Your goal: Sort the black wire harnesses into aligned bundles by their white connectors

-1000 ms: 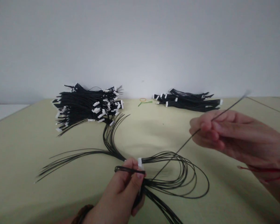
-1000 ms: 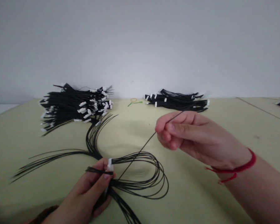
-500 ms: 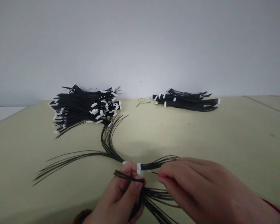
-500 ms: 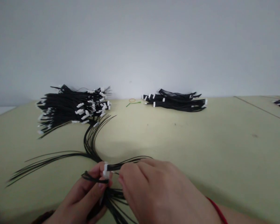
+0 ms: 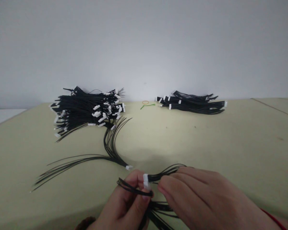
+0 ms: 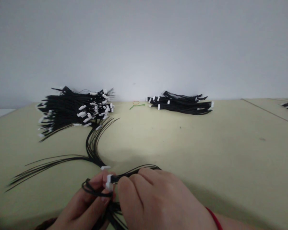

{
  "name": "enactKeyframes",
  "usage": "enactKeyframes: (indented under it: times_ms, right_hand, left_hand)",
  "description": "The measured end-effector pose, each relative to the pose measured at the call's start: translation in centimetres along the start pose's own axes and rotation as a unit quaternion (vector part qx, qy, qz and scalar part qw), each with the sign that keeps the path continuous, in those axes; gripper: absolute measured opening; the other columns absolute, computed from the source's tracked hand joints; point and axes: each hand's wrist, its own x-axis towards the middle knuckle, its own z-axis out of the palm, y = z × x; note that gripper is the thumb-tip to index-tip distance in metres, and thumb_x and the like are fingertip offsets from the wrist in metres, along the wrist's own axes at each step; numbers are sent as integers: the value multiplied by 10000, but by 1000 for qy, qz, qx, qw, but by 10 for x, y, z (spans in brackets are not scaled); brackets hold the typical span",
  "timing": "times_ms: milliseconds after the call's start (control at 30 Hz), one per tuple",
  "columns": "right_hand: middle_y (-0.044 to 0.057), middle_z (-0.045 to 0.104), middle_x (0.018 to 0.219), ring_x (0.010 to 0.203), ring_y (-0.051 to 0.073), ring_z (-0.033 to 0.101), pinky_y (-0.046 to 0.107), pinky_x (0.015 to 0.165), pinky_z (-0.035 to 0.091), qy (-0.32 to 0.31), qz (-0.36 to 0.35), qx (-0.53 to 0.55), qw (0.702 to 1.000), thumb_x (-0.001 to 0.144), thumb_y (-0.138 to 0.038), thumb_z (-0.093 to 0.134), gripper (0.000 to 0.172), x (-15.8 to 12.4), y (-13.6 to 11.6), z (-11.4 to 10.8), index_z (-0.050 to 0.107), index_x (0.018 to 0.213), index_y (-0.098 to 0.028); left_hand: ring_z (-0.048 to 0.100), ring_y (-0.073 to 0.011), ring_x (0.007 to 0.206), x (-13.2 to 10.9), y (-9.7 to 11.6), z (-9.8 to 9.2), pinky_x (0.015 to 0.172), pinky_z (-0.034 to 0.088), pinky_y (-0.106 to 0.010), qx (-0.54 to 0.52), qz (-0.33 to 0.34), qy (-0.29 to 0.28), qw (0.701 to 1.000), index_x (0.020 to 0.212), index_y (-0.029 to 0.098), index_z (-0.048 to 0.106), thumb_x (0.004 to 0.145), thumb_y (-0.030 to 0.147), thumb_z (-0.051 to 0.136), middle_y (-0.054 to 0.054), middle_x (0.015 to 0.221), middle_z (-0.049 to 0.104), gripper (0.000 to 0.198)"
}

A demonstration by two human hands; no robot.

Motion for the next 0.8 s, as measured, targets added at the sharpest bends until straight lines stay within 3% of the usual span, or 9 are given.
enactKeyframes:
  times_ms: [233, 533, 800]
  right_hand:
    - [-34, 502, 608, 489, 144, 415, 315, 475, 253, 9, -17, -54, 998, 770, -4, 319, 223, 1, -4, 3, 423, 731, -197]
    - [-17, 475, 570, 475, 143, 425, 316, 453, 227, 16, 5, -92, 996, 810, -22, 299, 214, 2, -6, 10, 383, 722, -199]
    - [-28, 484, 593, 489, 154, 418, 331, 462, 239, 37, -19, -130, 991, 827, 5, 237, 294, -2, -11, 16, 452, 767, -186]
  left_hand:
    - [463, -155, 653, 4, 1, -6, 646, 454, -228, 70, 42, -62, 995, 742, 239, 624, 773, 495, 564, -19, 689, 564, 264]
    - [464, -150, 630, 4, -3, -6, 625, 459, -226, 65, 48, -41, 996, 718, 224, 602, 784, 484, 554, -19, 670, 564, 272]
    - [509, -157, 717, 2, 2, -5, 712, 462, -229, 72, 46, -79, 993, 775, 223, 622, 807, 415, 548, -24, 739, 598, 208]
